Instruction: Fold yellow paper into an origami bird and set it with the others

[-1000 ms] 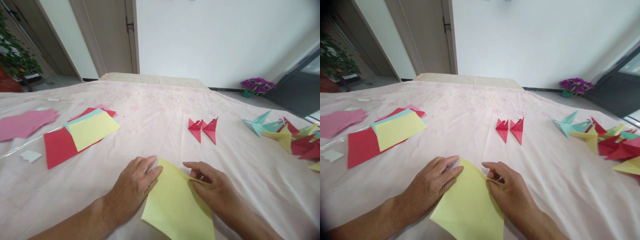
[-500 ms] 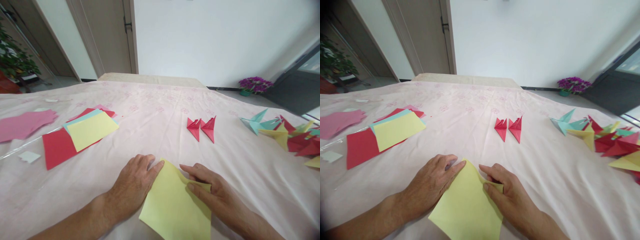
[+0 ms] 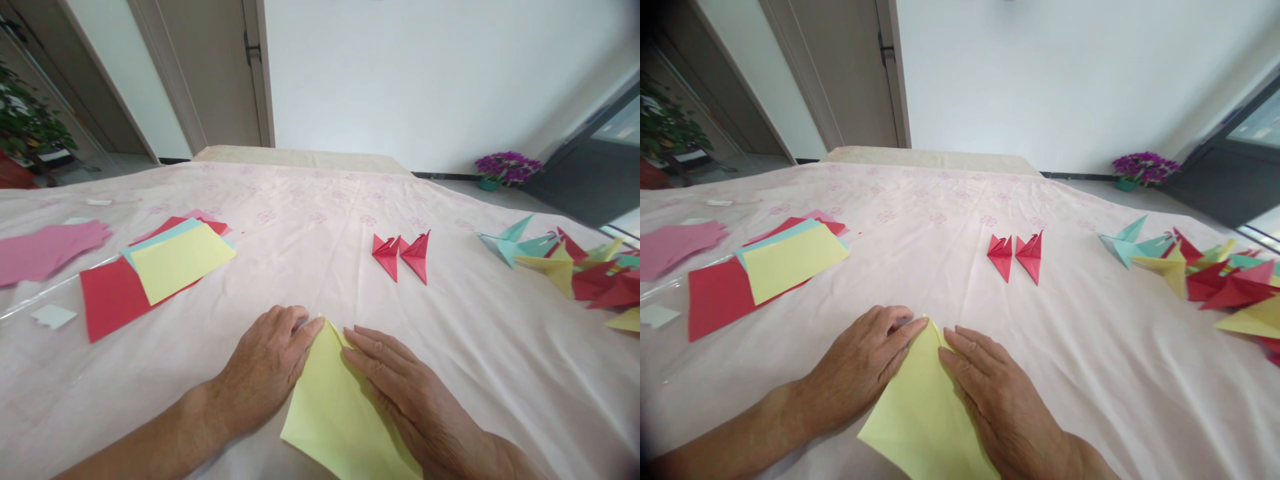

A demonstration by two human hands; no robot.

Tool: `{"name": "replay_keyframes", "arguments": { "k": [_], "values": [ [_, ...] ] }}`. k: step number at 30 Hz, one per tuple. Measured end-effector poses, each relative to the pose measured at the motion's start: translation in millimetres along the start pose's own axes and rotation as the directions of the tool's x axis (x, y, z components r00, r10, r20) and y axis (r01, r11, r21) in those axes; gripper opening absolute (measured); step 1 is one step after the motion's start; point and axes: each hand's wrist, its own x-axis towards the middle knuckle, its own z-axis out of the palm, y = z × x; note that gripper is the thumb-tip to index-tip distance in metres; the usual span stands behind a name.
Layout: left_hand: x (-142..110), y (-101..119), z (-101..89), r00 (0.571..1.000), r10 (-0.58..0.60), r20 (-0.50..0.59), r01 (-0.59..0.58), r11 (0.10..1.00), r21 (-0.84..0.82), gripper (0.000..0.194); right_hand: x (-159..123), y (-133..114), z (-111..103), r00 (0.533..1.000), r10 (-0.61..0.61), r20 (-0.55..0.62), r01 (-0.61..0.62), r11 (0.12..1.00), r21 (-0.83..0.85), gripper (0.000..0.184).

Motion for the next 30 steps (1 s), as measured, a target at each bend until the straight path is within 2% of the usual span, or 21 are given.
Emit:
{"name": "replay_keyframes", "arguments": {
  "k": [8,13,17,22,30],
  "values": [
    [1.3,-1.5,-1.6,1.000,-0.023,0.013,0.023,0.999,-0.049,0.037,1.2,-4.8,0.7,0.998,-0.016,0.055,0.019,0.998,-0.053,0.043],
    [1.4,-1.1,-1.5,0.999,-0.037,-0.003,0.036,0.997,-0.063,0.035,1.4,-4.6,3.1,0.999,-0.029,0.013,0.030,0.998,-0.056,0.046],
    [1.5,-0.4,-0.6,0.999,-0.054,-0.006,0.054,0.996,-0.069,0.033,0.2,-3.7,4.9,0.998,-0.038,0.043,0.042,0.994,-0.100,0.046],
    [1.2,1.6,-1.3,1.000,-0.026,-0.007,0.026,1.000,-0.006,0.042,-0.2,-4.2,5.6,0.997,-0.047,0.053,0.054,0.991,-0.125,0.045],
    [3.7,3.6,-4.5,0.999,-0.035,0.030,0.034,0.999,0.040,0.038,0.2,-5.7,3.8,0.998,-0.033,0.062,0.039,0.994,-0.105,0.043]
  ]
}}
